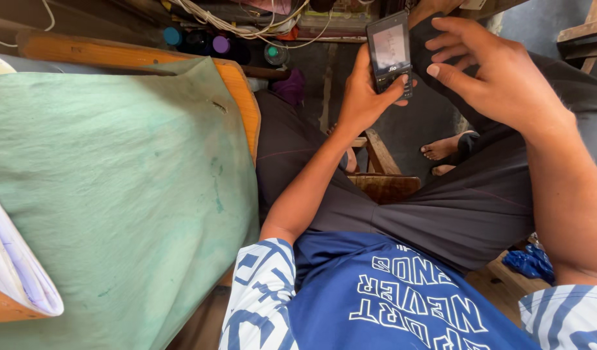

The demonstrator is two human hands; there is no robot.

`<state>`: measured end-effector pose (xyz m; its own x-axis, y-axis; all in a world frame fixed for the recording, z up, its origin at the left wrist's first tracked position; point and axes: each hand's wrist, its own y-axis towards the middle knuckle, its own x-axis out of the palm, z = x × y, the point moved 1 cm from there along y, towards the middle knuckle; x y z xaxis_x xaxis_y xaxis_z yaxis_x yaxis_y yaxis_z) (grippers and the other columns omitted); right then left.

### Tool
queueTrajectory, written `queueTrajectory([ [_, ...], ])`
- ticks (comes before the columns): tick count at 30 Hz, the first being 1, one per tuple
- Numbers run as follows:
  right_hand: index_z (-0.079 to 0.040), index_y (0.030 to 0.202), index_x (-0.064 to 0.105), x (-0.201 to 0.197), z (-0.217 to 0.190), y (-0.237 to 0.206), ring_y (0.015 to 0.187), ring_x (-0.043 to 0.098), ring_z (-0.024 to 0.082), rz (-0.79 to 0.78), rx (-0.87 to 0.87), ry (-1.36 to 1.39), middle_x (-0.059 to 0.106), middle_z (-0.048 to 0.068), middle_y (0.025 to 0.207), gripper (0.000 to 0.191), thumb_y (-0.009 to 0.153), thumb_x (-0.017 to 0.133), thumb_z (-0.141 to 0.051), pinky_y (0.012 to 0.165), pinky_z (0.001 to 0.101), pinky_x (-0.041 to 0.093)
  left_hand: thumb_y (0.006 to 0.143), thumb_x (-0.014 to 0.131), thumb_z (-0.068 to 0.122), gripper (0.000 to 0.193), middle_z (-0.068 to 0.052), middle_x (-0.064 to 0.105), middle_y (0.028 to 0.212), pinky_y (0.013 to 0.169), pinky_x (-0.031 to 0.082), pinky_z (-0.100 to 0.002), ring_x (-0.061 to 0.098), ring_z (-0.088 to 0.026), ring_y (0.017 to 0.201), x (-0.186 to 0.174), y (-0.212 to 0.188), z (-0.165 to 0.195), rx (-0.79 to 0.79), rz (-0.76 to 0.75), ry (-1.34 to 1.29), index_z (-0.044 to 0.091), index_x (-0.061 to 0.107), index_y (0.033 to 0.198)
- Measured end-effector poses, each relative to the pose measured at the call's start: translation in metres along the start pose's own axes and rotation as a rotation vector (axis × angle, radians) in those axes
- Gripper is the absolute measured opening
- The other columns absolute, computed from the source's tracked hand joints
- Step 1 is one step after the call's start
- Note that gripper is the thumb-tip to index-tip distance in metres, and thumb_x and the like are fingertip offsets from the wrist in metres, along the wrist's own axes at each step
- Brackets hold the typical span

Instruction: The person uses a screwdriver to remove screws from the back of a mobile phone, then connects a charging cable to test the device. The phone screen lights up, and the person briefly handles another phone before the clip ends.

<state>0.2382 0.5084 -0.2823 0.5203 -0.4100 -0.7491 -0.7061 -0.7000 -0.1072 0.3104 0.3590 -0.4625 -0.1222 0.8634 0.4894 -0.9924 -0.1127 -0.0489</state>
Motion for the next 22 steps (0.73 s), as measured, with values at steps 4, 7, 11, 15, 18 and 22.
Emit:
queueTrajectory([
  [4, 0.003, 0.152, 0.051, -0.002, 0.002, 0.0, 0.11, 0.072, 0.028, 0.001, 0.034, -0.018, 0.07, 0.018, 0.132, 0.054, 0.104, 0.071, -0.011, 0.094, 0.0384, 0.057, 0.098, 0.068, -0.002, 0.061, -0.015, 0.067, 0.118, 0.069, 0.071, -0.037, 0.077, -0.025, 0.102, 0.0, -0.002, 0.003, -0.017, 0.031, -0.014, 0.005, 0.034, 0.148],
  [7, 0.003, 0.153, 0.052, -0.005, -0.003, 0.0, 0.114, 0.072, 0.028, 0.01, -0.015, -0.006, 0.07, 0.018, 0.132, 0.054, 0.104, 0.07, -0.011, 0.097, 0.0382, 0.057, 0.096, 0.067, -0.004, 0.062, -0.013, 0.066, 0.117, 0.069, 0.071, -0.036, 0.076, -0.024, 0.101, 0.0, 0.0, 0.009, -0.015, 0.021, -0.018, 0.005, 0.033, 0.148],
  [11, 0.002, 0.15, 0.054, -0.005, -0.005, 0.003, 0.109, 0.072, 0.028, 0.01, 0.022, -0.008, 0.071, 0.017, 0.129, 0.052, 0.103, 0.072, -0.013, 0.093, 0.0384, 0.057, 0.096, 0.067, -0.005, 0.062, -0.013, 0.065, 0.118, 0.069, 0.07, -0.036, 0.076, -0.023, 0.1, 0.002, 0.001, 0.013, -0.009, 0.053, -0.019, 0.004, 0.033, 0.147],
  [15, 0.002, 0.15, 0.054, -0.002, -0.003, 0.003, 0.109, 0.072, 0.029, -0.001, 0.015, -0.048, 0.071, 0.018, 0.129, 0.052, 0.103, 0.072, -0.013, 0.091, 0.0393, 0.057, 0.096, 0.067, -0.004, 0.064, -0.014, 0.065, 0.119, 0.07, 0.071, -0.037, 0.075, -0.022, 0.101, -0.001, 0.001, 0.009, 0.011, 0.066, -0.021, 0.005, 0.032, 0.148],
  [18, 0.001, 0.149, 0.054, 0.007, -0.002, 0.005, 0.109, 0.072, 0.029, -0.026, 0.007, -0.054, 0.071, 0.019, 0.127, 0.052, 0.103, 0.071, -0.014, 0.091, 0.0395, 0.057, 0.098, 0.067, -0.001, 0.061, -0.014, 0.064, 0.122, 0.071, 0.072, -0.037, 0.075, -0.022, 0.102, -0.005, 0.002, 0.001, 0.038, 0.05, -0.068, 0.005, 0.032, 0.148],
  [22, 0.0, 0.149, 0.054, 0.016, -0.003, 0.012, 0.107, 0.071, 0.032, -0.089, 0.005, -0.122, 0.071, 0.021, 0.123, 0.055, 0.1, 0.072, -0.017, 0.09, 0.0424, 0.056, 0.101, 0.068, 0.003, 0.057, -0.016, 0.064, 0.124, 0.071, 0.068, -0.039, 0.076, -0.025, 0.102, -0.012, 0.006, -0.008, 0.03, 0.063, 0.025, 0.004, 0.036, 0.148],
])
